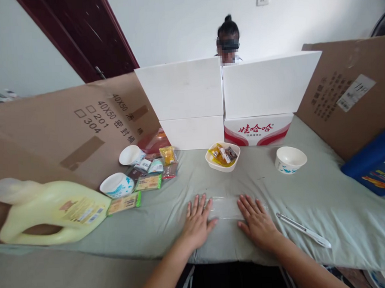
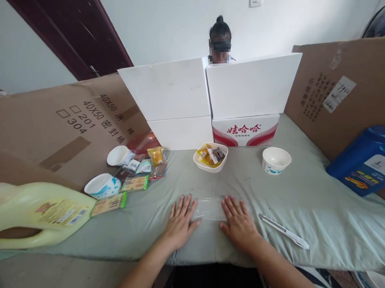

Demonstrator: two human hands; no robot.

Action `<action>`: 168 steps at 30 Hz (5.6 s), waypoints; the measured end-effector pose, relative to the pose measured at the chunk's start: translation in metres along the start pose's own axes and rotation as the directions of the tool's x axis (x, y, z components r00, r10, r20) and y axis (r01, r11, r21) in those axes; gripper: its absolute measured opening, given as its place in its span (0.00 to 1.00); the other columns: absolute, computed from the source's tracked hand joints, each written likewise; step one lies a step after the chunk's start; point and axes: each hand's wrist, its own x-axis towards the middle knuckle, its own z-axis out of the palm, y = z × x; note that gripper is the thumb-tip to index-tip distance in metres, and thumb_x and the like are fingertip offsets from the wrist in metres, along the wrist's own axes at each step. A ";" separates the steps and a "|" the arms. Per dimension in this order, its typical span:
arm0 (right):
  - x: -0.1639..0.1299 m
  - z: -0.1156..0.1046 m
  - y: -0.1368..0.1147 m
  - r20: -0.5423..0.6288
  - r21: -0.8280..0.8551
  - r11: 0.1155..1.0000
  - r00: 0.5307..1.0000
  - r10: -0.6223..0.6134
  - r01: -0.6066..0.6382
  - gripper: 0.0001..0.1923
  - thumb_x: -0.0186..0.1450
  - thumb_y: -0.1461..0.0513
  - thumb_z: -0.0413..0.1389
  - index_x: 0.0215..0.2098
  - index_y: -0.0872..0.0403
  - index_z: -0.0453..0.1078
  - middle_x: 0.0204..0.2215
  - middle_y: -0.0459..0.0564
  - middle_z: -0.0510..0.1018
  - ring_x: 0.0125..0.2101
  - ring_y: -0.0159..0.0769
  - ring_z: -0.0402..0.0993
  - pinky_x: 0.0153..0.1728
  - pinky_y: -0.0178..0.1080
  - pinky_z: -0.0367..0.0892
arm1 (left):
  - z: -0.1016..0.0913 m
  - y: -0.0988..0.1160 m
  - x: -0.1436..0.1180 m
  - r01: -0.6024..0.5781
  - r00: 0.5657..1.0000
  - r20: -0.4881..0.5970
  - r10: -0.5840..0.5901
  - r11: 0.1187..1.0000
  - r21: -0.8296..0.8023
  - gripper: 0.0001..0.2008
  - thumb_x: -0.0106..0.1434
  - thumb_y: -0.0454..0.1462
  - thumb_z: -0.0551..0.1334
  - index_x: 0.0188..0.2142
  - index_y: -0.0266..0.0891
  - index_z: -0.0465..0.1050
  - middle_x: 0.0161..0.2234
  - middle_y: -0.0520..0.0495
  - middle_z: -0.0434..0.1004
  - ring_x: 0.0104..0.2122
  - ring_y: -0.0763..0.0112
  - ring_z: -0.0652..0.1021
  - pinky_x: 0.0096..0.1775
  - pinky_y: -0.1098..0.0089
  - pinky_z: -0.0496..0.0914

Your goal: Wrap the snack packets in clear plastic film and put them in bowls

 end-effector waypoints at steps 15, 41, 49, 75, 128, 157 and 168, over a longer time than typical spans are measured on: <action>-0.117 -0.037 -0.001 0.034 0.236 0.972 0.999 -0.032 0.023 0.29 0.61 0.54 0.56 0.59 0.49 0.63 0.53 0.56 0.74 0.50 0.48 0.72 0.46 0.45 0.69 | -0.003 0.133 -0.049 -0.565 0.824 -0.258 0.504 0.763 -0.315 0.24 0.60 0.40 0.61 0.54 0.33 0.64 0.44 0.38 0.73 0.46 0.54 0.72 0.49 0.54 0.69; -0.040 -0.040 0.001 -0.054 0.217 0.961 0.985 -0.162 0.170 0.15 0.67 0.64 0.50 0.50 0.49 0.72 0.53 0.48 0.74 0.56 0.42 0.63 0.53 0.46 0.60 | -0.016 0.075 0.037 -0.114 0.966 -0.260 0.006 0.910 -0.399 0.04 0.62 0.33 0.62 0.30 0.37 0.73 0.29 0.46 0.74 0.34 0.64 0.72 0.41 0.63 0.67; -0.040 -0.042 0.008 -0.020 0.380 0.914 0.989 -0.148 0.145 0.16 0.68 0.64 0.46 0.50 0.52 0.70 0.52 0.52 0.74 0.56 0.44 0.63 0.54 0.49 0.61 | -0.003 0.072 0.033 -0.031 0.960 -0.263 -0.093 0.901 -0.433 0.16 0.55 0.34 0.68 0.43 0.37 0.71 0.37 0.47 0.75 0.38 0.62 0.73 0.43 0.61 0.68; -0.063 -0.022 -0.058 -0.188 0.244 0.942 0.964 -0.187 0.231 0.22 0.61 0.68 0.54 0.53 0.52 0.66 0.46 0.51 0.75 0.46 0.43 0.69 0.49 0.47 0.66 | 0.001 0.070 0.036 -0.056 0.889 -0.429 -0.163 0.890 -0.453 0.18 0.57 0.30 0.63 0.48 0.38 0.67 0.38 0.45 0.71 0.41 0.61 0.73 0.45 0.58 0.70; -0.016 -0.016 -0.028 -0.276 0.074 0.997 0.961 0.029 -0.009 0.20 0.64 0.69 0.47 0.53 0.54 0.67 0.49 0.58 0.72 0.48 0.46 0.69 0.47 0.46 0.65 | 0.002 0.101 0.024 0.233 0.953 -0.100 -0.287 0.900 -0.368 0.05 0.66 0.36 0.55 0.36 0.40 0.69 0.27 0.47 0.76 0.27 0.65 0.77 0.31 0.69 0.67; 0.021 -0.063 0.035 -0.027 0.067 0.997 0.999 -0.046 0.048 0.09 0.66 0.67 0.51 0.33 0.51 0.72 0.33 0.45 0.77 0.37 0.32 0.72 0.39 0.33 0.66 | 0.016 0.063 0.010 -0.171 0.929 -0.358 -0.093 0.750 -0.638 0.14 0.65 0.36 0.53 0.51 0.41 0.63 0.40 0.43 0.75 0.40 0.64 0.77 0.42 0.61 0.74; 0.100 -0.135 0.236 0.105 -0.124 0.839 0.834 0.541 -0.529 0.13 0.68 0.58 0.54 0.47 0.57 0.69 0.45 0.53 0.74 0.42 0.38 0.72 0.43 0.45 0.70 | 0.008 0.070 0.013 -0.223 0.951 -0.300 0.077 0.842 -0.491 0.11 0.60 0.30 0.55 0.43 0.40 0.68 0.42 0.44 0.73 0.43 0.60 0.73 0.46 0.57 0.70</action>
